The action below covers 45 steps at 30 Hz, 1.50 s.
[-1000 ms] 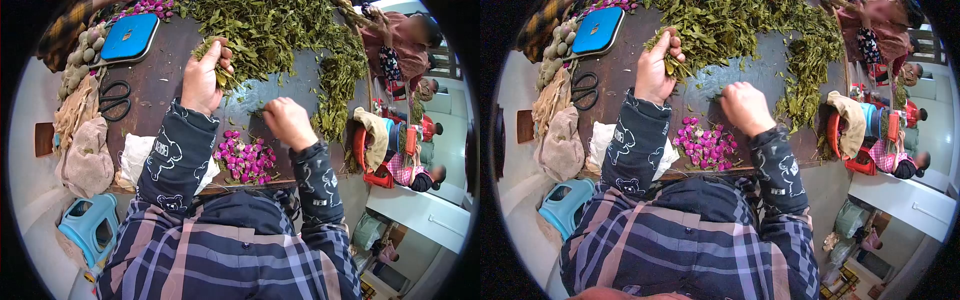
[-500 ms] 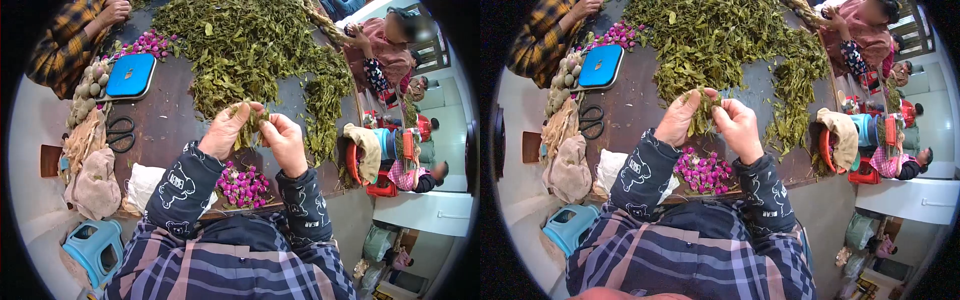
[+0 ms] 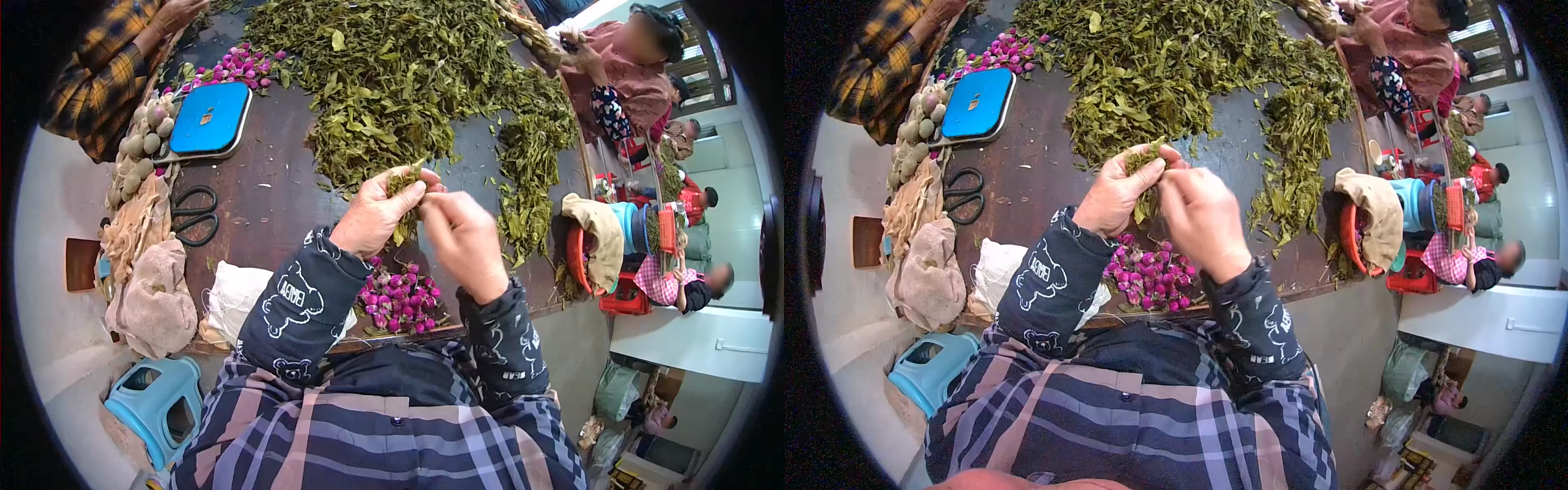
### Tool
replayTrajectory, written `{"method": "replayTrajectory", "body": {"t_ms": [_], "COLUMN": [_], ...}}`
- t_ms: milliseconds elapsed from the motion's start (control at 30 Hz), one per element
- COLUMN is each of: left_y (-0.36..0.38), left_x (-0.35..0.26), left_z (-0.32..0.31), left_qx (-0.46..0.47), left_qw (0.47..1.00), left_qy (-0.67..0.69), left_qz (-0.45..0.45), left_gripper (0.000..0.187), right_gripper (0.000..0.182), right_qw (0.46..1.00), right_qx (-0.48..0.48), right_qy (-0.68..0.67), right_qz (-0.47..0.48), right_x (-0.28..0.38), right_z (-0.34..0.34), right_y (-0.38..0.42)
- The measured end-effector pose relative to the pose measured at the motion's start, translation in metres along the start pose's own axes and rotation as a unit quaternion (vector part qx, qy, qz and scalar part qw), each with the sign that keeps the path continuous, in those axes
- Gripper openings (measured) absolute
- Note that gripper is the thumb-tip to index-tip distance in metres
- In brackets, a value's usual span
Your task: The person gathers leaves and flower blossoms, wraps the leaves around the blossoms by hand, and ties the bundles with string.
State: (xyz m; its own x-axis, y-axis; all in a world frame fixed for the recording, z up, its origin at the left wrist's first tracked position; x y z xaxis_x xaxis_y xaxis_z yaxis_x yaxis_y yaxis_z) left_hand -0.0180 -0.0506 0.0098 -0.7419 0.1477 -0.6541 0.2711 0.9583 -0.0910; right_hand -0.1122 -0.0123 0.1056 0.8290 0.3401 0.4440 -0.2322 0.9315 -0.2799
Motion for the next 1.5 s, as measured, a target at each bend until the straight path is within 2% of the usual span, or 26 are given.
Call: {"method": "replayTrajectory", "body": {"t_ms": [133,333,467,567,600,633,667,733,800,867,900,967,1000,1067,1133,1200,1233,1300,1333,1400,1467,1500], "left_y": [0.005,0.008,0.007,0.011,0.009,0.008,0.009,0.009,0.007,0.007,0.007,0.008,0.008,0.005,0.004,0.005,0.005,0.005,0.004,-0.004,-0.011,-0.014], "left_x": [-0.002,0.008,0.004,0.002,-0.002,-0.006,-0.005,-0.006,-0.004,0.0,0.002,0.006,0.009,0.011,0.01,0.002,-0.004,-0.011,-0.013,-0.024,-0.035,-0.035], "left_z": [-0.005,-0.006,-0.009,-0.009,-0.012,-0.015,-0.014,-0.012,-0.01,-0.009,-0.008,-0.008,-0.006,-0.004,0.0,0.0,-0.001,0.0,0.003,0.013,0.027,0.033], "left_qx": [0.015,0.051,0.075,0.063,0.078,0.093,0.087,0.083,0.084,0.096,0.108,0.132,0.134,0.129,0.118,0.1,0.084,0.053,0.05,0.012,-0.026,-0.029], "left_qw": [0.992,0.99,0.974,0.976,0.967,0.956,0.956,0.94,0.92,0.912,0.904,0.885,0.884,0.894,0.904,0.913,0.92,0.932,0.933,0.983,1.0,0.999], "left_qy": [-0.122,-0.129,-0.205,-0.182,-0.228,-0.273,-0.272,-0.32,-0.367,-0.387,-0.407,-0.445,-0.446,-0.428,-0.411,-0.395,-0.377,-0.34,-0.341,-0.176,-0.006,-0.007], "left_qz": [0.02,0.001,0.059,0.101,0.079,0.057,0.067,0.091,0.108,0.092,0.074,0.039,0.041,0.025,0.007,0.034,0.06,0.109,0.108,0.049,-0.013,-0.013], "left_gripper": [0.021,0.02,0.021,0.02,0.018,0.017,0.017,0.016,0.016,0.016,0.016,0.018,0.018,0.017,0.016,0.016,0.017,0.017,0.017,0.018,0.018,0.018], "right_gripper": [0.026,0.023,0.013,0.006,0.004,0.011,0.011,0.013,0.015,0.021,0.021,0.016,0.016,0.015,0.014,0.013,0.013,0.017,0.017,0.017,0.018,0.018], "right_qw": [0.985,0.989,0.977,0.959,0.948,0.934,0.938,0.971,0.963,0.979,0.978,0.992,0.991,0.993,0.968,0.939,0.94,0.946,0.947,0.948,0.933,0.933], "right_qx": [-0.017,-0.039,-0.183,-0.225,-0.252,-0.278,-0.269,-0.133,0.003,-0.005,-0.006,-0.04,-0.041,-0.114,-0.182,-0.231,-0.23,-0.184,-0.183,-0.076,0.034,0.035], "right_qy": [-0.125,-0.135,0.1,0.168,0.193,0.218,0.215,0.167,0.116,-0.071,-0.073,-0.12,-0.121,0.018,0.155,0.254,0.252,0.249,0.247,0.256,0.26,0.259], "right_qz": [-0.119,-0.053,0.049,0.028,0.035,0.043,0.037,-0.107,-0.241,-0.193,-0.196,-0.025,-0.028,0.026,0.082,0.016,0.018,-0.094,-0.091,-0.172,-0.248,-0.247], "right_x": [-0.033,-0.023,-0.009,-0.027,-0.038,-0.043,-0.046,-0.071,-0.092,-0.075,-0.069,-0.033,-0.031,-0.02,-0.01,-0.028,-0.042,-0.09,-0.096,-0.117,-0.132,-0.131], "right_z": [0.02,-0.004,0.004,0.015,0.025,0.037,0.044,0.048,0.04,0.026,0.016,0.003,-0.003,-0.005,-0.01,-0.004,0.002,0.018,0.022,0.018,0.007,0.004], "right_y": [-0.014,-0.013,-0.01,-0.012,-0.016,-0.017,-0.014,-0.019,-0.013,-0.009,-0.007,-0.006,-0.005,-0.003,-0.002,-0.006,-0.007,-0.009,-0.007,0.0,0.012,0.017]}}
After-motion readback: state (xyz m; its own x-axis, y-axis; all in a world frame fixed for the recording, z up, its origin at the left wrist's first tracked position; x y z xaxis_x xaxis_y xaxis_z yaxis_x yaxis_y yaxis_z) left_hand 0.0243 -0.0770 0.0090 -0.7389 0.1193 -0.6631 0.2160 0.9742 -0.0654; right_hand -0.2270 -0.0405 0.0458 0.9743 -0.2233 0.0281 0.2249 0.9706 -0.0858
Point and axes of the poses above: each hand's wrist, its own y-axis away from the middle knuckle, its own z-axis out of the back of the hand, x = y × z, the point moved 7 cm from there along -y, towards the middle knuckle, and after that the axes turned 8 degrees about -z, right-handed, at the moved point
